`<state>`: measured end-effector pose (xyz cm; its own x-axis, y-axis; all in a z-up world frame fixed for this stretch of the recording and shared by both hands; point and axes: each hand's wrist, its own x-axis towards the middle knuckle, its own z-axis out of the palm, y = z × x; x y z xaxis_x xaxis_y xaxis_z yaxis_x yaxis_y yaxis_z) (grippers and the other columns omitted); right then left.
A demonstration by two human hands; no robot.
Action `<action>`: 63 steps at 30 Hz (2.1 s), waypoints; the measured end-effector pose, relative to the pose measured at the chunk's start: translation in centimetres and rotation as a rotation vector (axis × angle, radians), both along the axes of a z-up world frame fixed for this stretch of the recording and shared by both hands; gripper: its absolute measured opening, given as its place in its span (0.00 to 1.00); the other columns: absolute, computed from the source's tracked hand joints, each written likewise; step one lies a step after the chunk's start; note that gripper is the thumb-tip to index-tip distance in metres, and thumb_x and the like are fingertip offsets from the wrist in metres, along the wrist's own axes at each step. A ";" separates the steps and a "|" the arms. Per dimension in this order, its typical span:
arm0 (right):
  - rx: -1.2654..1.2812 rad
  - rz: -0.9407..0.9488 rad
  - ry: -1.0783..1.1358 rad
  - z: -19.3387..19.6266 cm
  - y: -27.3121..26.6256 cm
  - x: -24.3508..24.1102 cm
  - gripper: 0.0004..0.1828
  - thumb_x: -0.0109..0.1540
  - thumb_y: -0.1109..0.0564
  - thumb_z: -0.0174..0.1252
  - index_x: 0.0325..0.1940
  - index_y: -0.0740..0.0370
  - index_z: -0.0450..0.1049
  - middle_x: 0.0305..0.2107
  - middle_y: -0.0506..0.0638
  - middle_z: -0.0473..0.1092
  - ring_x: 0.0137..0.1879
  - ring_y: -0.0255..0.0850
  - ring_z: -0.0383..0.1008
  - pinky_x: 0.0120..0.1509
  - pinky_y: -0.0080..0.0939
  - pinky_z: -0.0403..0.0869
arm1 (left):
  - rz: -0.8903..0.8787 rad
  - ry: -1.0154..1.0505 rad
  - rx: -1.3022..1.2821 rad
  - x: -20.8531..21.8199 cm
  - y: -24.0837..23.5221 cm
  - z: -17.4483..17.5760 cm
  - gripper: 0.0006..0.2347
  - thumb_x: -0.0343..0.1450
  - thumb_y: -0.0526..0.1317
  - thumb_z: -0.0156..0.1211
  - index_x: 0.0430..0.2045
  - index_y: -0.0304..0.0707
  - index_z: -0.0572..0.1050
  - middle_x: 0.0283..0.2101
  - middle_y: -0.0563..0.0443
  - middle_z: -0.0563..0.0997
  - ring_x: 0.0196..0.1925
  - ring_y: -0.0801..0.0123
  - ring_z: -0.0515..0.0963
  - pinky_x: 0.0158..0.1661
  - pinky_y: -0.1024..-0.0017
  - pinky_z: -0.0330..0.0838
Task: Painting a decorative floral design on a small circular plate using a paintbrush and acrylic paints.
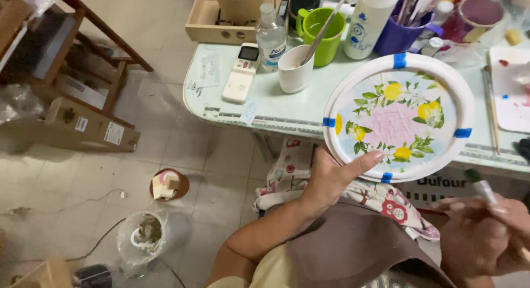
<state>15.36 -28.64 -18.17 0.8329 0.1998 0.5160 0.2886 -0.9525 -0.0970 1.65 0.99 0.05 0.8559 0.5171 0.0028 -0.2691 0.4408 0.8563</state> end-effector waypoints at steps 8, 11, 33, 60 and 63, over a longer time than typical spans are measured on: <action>0.881 1.140 0.179 15.7 9.9 -4.7 0.19 0.63 0.69 0.40 0.55 0.55 0.50 0.45 0.55 0.57 0.43 0.43 0.70 0.83 0.57 0.59 | 0.163 -0.078 0.436 -0.5 -0.3 0.3 0.09 0.64 0.37 0.59 0.35 0.37 0.73 0.39 0.46 0.78 0.43 0.59 0.80 0.47 0.68 0.79; 0.775 1.142 0.408 13.0 5.8 -1.4 0.17 0.66 0.50 0.34 0.56 0.58 0.54 0.42 0.61 0.66 0.68 0.59 0.60 0.83 0.61 0.57 | 0.268 -0.028 0.606 -0.3 -0.6 -0.4 0.09 0.62 0.39 0.61 0.27 0.33 0.73 0.30 0.49 0.78 0.34 0.66 0.79 0.39 0.70 0.74; 1.371 0.654 0.540 16.1 11.4 -2.7 0.30 0.52 0.51 0.52 0.56 0.62 0.55 0.48 0.51 0.63 0.54 0.35 0.67 0.61 0.31 0.68 | -0.236 0.018 -0.053 0.6 -0.1 -1.0 0.20 0.57 0.36 0.65 0.42 0.33 0.70 0.44 0.46 0.75 0.47 0.63 0.74 0.50 0.69 0.73; 1.579 0.406 0.741 18.8 13.5 -3.9 0.15 0.56 0.57 0.51 0.46 0.59 0.64 0.10 0.38 0.53 0.16 0.22 0.53 0.24 0.16 0.59 | -0.279 -0.009 -0.155 1.2 0.0 -3.7 0.18 0.64 0.36 0.58 0.47 0.28 0.66 0.46 0.38 0.74 0.46 0.60 0.75 0.45 0.67 0.75; 1.522 0.435 0.807 17.7 13.1 -3.3 0.11 0.56 0.57 0.50 0.41 0.58 0.63 0.08 0.39 0.50 0.15 0.23 0.49 0.20 0.19 0.51 | -0.244 -0.026 -0.093 1.3 0.3 -3.0 0.22 0.64 0.38 0.57 0.51 0.29 0.63 0.52 0.40 0.70 0.53 0.61 0.70 0.55 0.69 0.66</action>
